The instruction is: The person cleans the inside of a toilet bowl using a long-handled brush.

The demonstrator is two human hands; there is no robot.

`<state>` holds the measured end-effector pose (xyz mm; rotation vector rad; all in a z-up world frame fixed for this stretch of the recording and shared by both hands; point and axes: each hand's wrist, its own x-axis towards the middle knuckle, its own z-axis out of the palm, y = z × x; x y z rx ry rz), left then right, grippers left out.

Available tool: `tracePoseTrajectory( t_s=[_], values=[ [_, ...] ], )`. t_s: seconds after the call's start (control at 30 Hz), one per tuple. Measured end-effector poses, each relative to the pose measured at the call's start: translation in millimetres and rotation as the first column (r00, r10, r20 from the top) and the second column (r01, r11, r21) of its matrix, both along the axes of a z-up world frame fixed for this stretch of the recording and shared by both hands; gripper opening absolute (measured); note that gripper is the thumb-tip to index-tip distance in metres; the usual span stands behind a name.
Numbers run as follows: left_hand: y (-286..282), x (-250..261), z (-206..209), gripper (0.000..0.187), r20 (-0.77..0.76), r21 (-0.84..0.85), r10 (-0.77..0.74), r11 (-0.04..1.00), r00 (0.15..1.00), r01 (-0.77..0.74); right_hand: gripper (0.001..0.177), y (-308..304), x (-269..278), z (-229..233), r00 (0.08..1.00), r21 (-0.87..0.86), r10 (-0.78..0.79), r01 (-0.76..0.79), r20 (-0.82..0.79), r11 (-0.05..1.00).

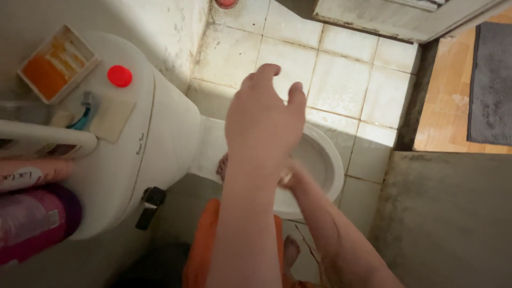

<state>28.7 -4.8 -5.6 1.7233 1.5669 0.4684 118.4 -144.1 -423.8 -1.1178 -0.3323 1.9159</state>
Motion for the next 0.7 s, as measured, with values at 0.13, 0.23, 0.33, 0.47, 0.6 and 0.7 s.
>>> tracePoseTrajectory(
  t_s=[0.13,0.23,0.33,0.47,0.6,0.7],
  values=[
    [7,1,0,0.048,-0.027,-0.073,-0.029,0.997,0.999,0.027,0.028,9,22,16,0.578,-0.481,-0.670,0.471,-0.466,0.740],
    [11,-4,-1,0.048,-0.067,0.019,-0.025,0.999,0.997,0.026,0.028,2,-32,31,0.745,-0.491,-0.612,0.442,-0.265,0.751],
    [8,-6,0,0.048,-0.066,0.003,0.006,1.000,0.998,-0.005,0.024,-13,-76,44,0.977,-0.390,-0.205,0.211,0.058,0.896],
    [10,-1,0,0.048,-0.031,-0.017,0.012,1.000,0.999,-0.012,0.029,-11,-45,38,0.999,-0.372,-0.043,0.044,0.012,0.927],
    [8,1,-2,0.047,-0.039,-0.018,-0.001,1.000,0.999,0.000,0.032,-12,40,11,0.700,-0.441,-0.565,0.381,-0.437,0.813],
    [7,-4,-2,0.047,-0.049,0.007,0.003,1.000,0.999,-0.003,0.020,-46,67,-9,0.111,-0.658,-0.818,0.538,-0.565,0.527]
  ],
)
